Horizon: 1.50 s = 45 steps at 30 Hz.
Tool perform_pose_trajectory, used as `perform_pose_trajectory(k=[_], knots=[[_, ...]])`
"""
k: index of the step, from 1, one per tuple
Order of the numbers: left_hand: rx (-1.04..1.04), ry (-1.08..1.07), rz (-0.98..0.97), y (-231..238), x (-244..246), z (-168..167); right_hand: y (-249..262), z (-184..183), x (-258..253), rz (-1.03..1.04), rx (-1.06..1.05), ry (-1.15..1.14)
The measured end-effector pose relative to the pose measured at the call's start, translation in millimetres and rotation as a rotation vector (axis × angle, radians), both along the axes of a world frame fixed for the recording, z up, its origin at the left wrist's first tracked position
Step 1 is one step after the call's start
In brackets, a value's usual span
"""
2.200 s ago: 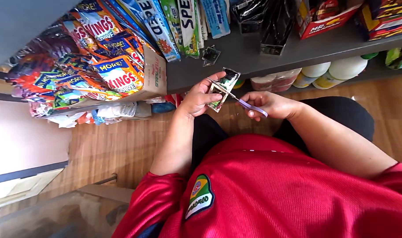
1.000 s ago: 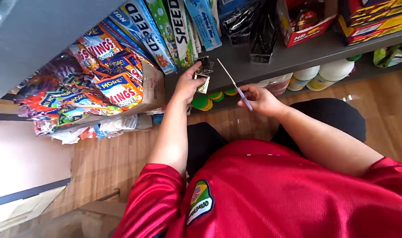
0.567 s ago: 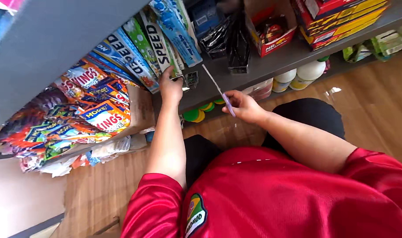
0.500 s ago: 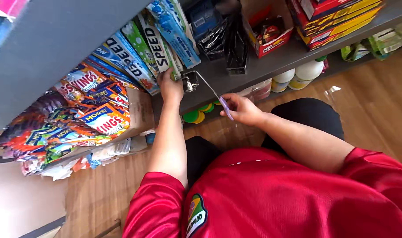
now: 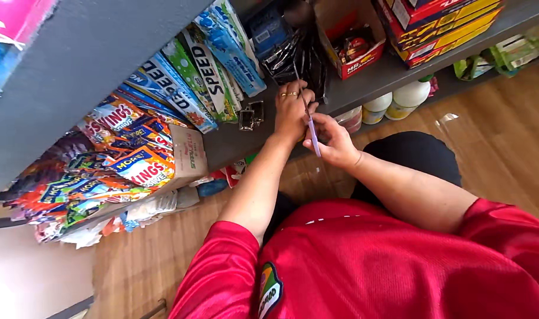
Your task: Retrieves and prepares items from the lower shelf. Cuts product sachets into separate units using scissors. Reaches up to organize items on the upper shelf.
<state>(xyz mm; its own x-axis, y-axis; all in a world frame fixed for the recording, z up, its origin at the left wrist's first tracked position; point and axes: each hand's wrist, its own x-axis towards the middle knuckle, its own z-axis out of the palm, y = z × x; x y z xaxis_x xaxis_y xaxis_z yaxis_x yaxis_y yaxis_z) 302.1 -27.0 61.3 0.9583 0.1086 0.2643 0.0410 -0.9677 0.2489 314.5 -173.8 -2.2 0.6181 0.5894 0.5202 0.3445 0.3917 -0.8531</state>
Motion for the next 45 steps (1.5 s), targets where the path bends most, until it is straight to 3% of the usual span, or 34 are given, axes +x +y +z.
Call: perform_pose_trajectory(k=[8,15,21,27,31,34,37,42,44,45], knots=[[-0.107,-0.146,0.057,7,-42,12,-2,-1,0,-0.001,0.014,-0.022],[-0.411,-0.173,0.121,12,-101,41,-3,1,-2,-0.019,0.006,0.010],[-0.647,-0.153,0.052,0,-154,49,-3,4,-3,0.075,-0.038,0.268],[-0.803,0.005,-0.157,-17,-175,24,3,11,-5,0.284,-0.222,0.660],[-0.785,-0.152,-0.026,-16,-175,19,2,14,-8,0.313,-0.370,0.622],[-0.825,-0.219,-0.004,-13,-173,29,0,14,-9,0.365,-0.328,0.606],[-0.895,-0.037,-0.048,-16,-176,34,0,13,-6,0.432,-0.212,0.726],[-0.954,0.507,0.001,-23,-172,31,-1,17,-1,0.370,-0.058,0.858],[-1.042,0.550,0.072,-25,-169,30,-2,20,-3,0.289,-0.069,0.735],[-1.078,0.460,0.128,-27,-168,28,-3,22,-4,0.246,-0.112,0.641]])
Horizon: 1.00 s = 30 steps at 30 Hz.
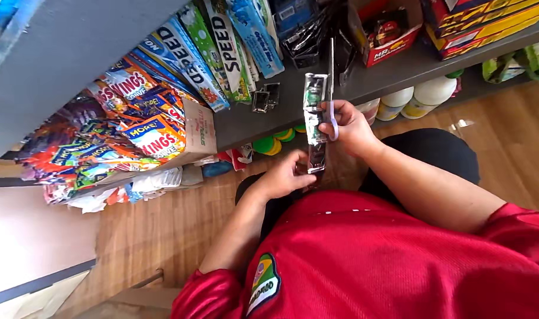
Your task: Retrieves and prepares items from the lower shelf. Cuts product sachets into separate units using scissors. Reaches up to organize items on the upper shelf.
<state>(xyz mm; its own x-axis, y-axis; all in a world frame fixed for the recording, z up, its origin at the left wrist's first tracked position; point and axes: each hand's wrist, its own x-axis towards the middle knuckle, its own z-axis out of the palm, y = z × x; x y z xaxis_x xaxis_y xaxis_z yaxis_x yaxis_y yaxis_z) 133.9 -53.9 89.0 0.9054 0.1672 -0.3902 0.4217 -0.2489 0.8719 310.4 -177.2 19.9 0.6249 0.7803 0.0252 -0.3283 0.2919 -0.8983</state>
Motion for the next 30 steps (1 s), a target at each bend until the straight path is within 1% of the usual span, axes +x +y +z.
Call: perform_pose_trajectory(k=[2,3,5,7,9,11,13,17,20,22,25,30], knots=[[0.005,-0.192,0.236,-4,5,-7,-2,1,-5,-0.024,-0.052,-0.165],[0.003,-0.290,0.312,-4,10,-8,-3,-1,-9,-0.024,-0.052,-0.204],[0.053,-0.403,0.348,-5,19,-5,-2,-2,-15,-0.004,-0.056,-0.209],[0.136,-0.438,0.327,-7,23,-6,-2,-2,-17,0.033,-0.039,-0.184],[0.197,-0.407,0.340,-6,24,-7,-4,0,-14,0.090,-0.036,-0.186],[0.149,-0.386,0.393,-1,23,-2,-7,3,-6,0.178,-0.055,-0.186],[0.070,-0.442,0.455,13,21,3,-12,8,6,0.284,-0.089,-0.194],[0.069,-0.509,0.572,43,10,28,-18,10,26,0.539,-0.140,-0.266],[0.113,-0.461,0.544,55,0,44,-21,14,31,0.778,-0.180,-0.262],[0.141,-0.398,0.464,56,-4,52,-20,16,31,0.868,-0.198,-0.255],[0.138,-0.343,0.310,56,-7,54,-18,10,32,0.901,-0.166,-0.227],[0.091,-0.269,0.195,52,-4,51,-17,8,30,0.914,-0.153,-0.165]])
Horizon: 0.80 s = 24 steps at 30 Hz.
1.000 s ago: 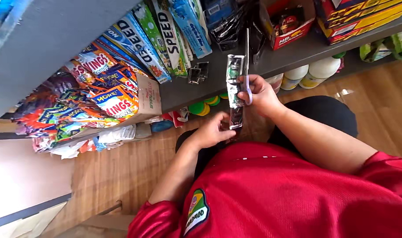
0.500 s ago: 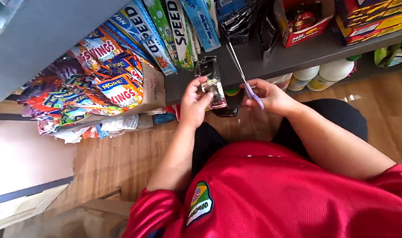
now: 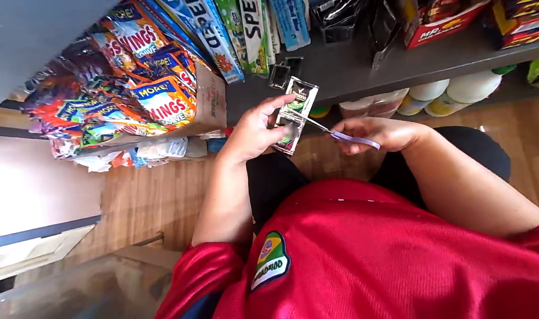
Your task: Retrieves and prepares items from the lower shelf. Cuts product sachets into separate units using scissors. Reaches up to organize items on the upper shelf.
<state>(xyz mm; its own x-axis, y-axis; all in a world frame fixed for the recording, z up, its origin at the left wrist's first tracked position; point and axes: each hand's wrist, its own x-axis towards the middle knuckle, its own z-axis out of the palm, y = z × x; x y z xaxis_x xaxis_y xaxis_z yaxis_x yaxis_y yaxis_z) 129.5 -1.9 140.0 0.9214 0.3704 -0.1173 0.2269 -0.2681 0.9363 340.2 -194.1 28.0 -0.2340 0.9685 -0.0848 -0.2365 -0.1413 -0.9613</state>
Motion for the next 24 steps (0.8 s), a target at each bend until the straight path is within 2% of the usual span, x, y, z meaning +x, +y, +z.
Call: perform_pose_trajectory(k=[7,24], knots=[[0.019,0.036,-0.066,-2.9,7.0,-6.1,-0.3,-2.4,-2.3,-0.015,-0.003,0.024],[0.025,0.027,-0.079,-1.9,6.8,-5.9,-1.6,-0.6,-4.1,-0.027,-0.014,0.053]])
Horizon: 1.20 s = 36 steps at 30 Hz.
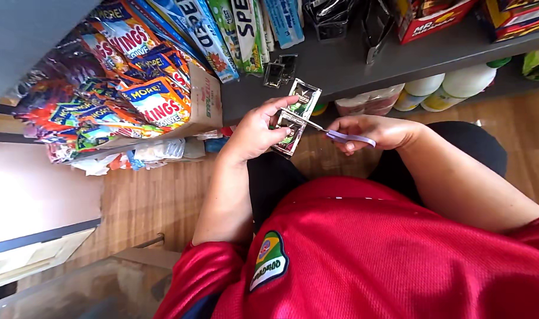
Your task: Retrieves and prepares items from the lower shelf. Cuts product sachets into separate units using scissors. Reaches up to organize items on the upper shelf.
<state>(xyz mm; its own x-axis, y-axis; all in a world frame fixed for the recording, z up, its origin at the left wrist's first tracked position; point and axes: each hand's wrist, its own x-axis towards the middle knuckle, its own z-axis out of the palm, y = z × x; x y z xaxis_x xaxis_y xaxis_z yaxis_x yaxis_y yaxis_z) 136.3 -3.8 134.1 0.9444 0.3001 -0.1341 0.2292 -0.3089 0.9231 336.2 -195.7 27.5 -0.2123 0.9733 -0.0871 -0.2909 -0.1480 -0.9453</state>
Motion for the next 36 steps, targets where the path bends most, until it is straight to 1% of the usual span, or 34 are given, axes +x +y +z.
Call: perform_pose_trajectory(k=[5,21,24,27,29,32,36], knots=[[0.017,-0.005,-0.004,0,-2,0,1,-3,0,0.007,0.015,0.010],[-0.076,-0.025,0.012,1,-5,-2,3,-3,0,0.019,0.043,-0.032],[-0.181,-0.051,0.006,2,-6,-5,2,-2,-1,0.015,0.032,-0.012],[-0.401,-0.098,0.022,4,-8,-13,1,-2,-2,0.009,0.057,0.010],[-0.512,-0.124,0.013,5,-8,-22,1,-2,-4,0.007,0.066,0.012],[-0.559,-0.132,-0.031,3,-6,-30,1,-3,-5,0.003,0.067,0.008],[-0.606,-0.137,-0.041,0,-5,-33,1,-4,-7,0.007,0.082,0.026]])
